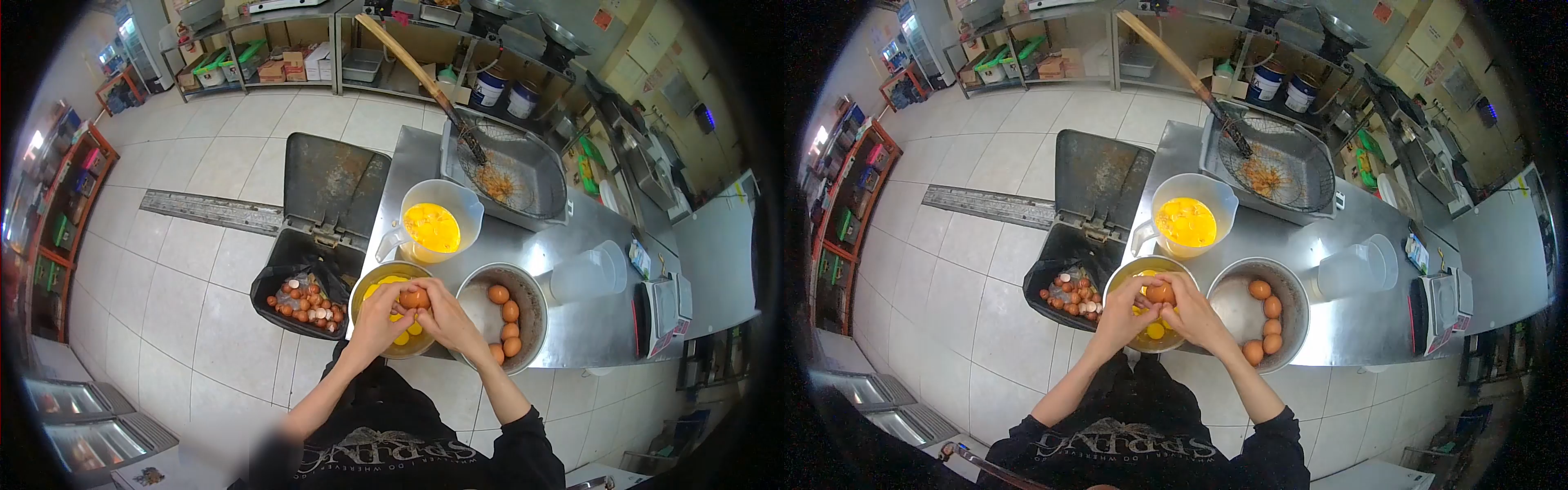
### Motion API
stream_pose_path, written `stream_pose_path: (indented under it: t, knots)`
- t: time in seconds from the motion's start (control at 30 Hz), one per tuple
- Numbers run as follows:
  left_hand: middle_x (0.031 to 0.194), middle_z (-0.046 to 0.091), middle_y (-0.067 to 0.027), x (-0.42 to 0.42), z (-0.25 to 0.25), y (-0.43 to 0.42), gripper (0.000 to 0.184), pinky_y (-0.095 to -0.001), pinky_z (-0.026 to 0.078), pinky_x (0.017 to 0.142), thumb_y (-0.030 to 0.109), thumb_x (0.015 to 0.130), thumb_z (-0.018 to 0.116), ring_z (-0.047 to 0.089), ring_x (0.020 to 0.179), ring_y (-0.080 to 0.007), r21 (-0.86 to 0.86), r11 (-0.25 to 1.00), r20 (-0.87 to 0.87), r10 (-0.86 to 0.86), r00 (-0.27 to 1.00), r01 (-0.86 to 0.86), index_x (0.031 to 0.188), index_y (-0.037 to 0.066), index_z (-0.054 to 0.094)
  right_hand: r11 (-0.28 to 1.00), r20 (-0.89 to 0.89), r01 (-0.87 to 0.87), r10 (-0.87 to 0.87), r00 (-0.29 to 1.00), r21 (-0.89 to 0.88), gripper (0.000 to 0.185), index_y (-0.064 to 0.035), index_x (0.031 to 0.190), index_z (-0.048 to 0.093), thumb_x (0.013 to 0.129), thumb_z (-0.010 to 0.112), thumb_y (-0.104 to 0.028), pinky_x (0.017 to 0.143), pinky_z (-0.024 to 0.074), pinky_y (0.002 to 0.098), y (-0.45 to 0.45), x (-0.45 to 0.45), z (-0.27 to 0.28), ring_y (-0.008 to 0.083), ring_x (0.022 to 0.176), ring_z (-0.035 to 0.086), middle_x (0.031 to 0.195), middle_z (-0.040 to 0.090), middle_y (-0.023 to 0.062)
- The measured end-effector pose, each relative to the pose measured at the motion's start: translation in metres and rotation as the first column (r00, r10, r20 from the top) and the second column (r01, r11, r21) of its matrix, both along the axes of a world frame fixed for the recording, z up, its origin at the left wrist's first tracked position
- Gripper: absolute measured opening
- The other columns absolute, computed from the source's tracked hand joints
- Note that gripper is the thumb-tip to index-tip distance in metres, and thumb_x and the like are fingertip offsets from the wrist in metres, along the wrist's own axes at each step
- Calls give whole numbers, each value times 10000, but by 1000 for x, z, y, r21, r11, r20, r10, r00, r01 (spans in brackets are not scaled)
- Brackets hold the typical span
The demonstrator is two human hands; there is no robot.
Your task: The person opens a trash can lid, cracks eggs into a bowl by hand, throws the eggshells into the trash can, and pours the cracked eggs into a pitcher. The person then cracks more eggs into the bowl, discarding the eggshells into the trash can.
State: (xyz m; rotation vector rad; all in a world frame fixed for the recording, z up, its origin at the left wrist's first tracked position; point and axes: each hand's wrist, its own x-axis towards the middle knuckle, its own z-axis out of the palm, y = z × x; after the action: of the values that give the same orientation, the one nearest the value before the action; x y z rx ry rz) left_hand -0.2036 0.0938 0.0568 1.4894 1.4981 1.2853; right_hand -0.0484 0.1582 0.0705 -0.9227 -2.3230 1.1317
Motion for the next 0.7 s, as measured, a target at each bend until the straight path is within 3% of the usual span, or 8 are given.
stream_pose_path:
  t: [0.13, 0.27, 0.4, 0.53, 0.57, 0.6, 0.67, 0.7]
  knots:
    - [984, 586, -142, -1, -7, -2, 392, -315, 527, 674, -10, 729, 663, 655, 747, -250, 80, 995, -147, 69, 987, -58, 1102, 48, 556, 993, 47, 1, -7, 999, 121, 483, -18, 1268, 388, 791, 467, -9, 952, 406, 403, -3, -6, -9, 395, 1101, 488, 1181, 466, 208]
    - [1021, 570, -151, -20, -20, 1, 376, -362, 498, 760, -10, 728, 632, 614, 894, -312, 67, 997, -176, 44, 983, -33, 1086, 45, 530, 971, 22, -113, 111, 994, 210, 515, -28, 1279, 405, 773, 492, 6, 944, 417, 406, 5, -2, -21, 381, 1096, 494, 1180, 462, 202]
    - [1042, 547, -165, -25, -13, 3, 408, -381, 462, 845, 21, 729, 644, 567, 998, -327, 40, 999, -70, -8, 997, 11, 1093, 21, 462, 993, 46, -94, 91, 995, 65, 557, -54, 1285, 442, 749, 582, -5, 969, 402, 399, 3, -5, -5, 346, 1102, 497, 1191, 483, 170]
    - [988, 534, -169, -6, -6, 0, 489, -376, 458, 837, 97, 726, 700, 577, 962, -294, -30, 998, 50, 55, 997, -54, 1096, 29, 387, 956, -92, 49, -23, 995, 289, 533, -94, 1217, 537, 708, 691, -65, 930, 423, 393, -10, -3, 22, 316, 1073, 521, 1133, 550, 126]
    - [949, 536, -142, -14, -6, -7, 491, -364, 466, 809, 102, 719, 709, 577, 893, -274, 5, 993, -55, 114, 992, -114, 1087, 35, 391, 936, -103, 76, -43, 994, 344, 498, -98, 1177, 567, 699, 707, -94, 910, 435, 406, -10, 2, 30, 326, 1068, 525, 1119, 560, 126]
    - [942, 519, -120, -30, 0, -15, 473, -356, 466, 794, 94, 703, 722, 560, 887, -244, -116, 975, -33, 185, 982, -188, 1059, 32, 417, 912, -101, 229, -207, 973, 341, 376, -97, 1066, 628, 698, 705, -100, 882, 440, 393, -9, 23, 30, 317, 1012, 547, 1069, 587, 118]
    - [1037, 509, -133, -79, -42, -27, 501, -374, 434, 847, 127, 651, 770, 533, 980, -259, -76, 961, -42, 262, 964, -265, 1020, 26, 446, 965, 164, 182, -214, 963, 186, 285, -70, 977, 654, 696, 699, -82, 842, 455, 364, 4, 75, 17, 285, 987, 565, 1058, 606, 114]
    - [1202, 480, -190, -91, -39, -36, 588, -459, 350, 959, 202, 640, 792, 471, 1112, -322, -135, 919, -411, 289, 865, -371, 1092, 51, 448, 991, 352, 105, -126, 928, 79, 287, -62, 972, 648, 689, 694, -76, 823, 464, 373, 7, 94, -4, 301, 952, 579, 1042, 607, 130]
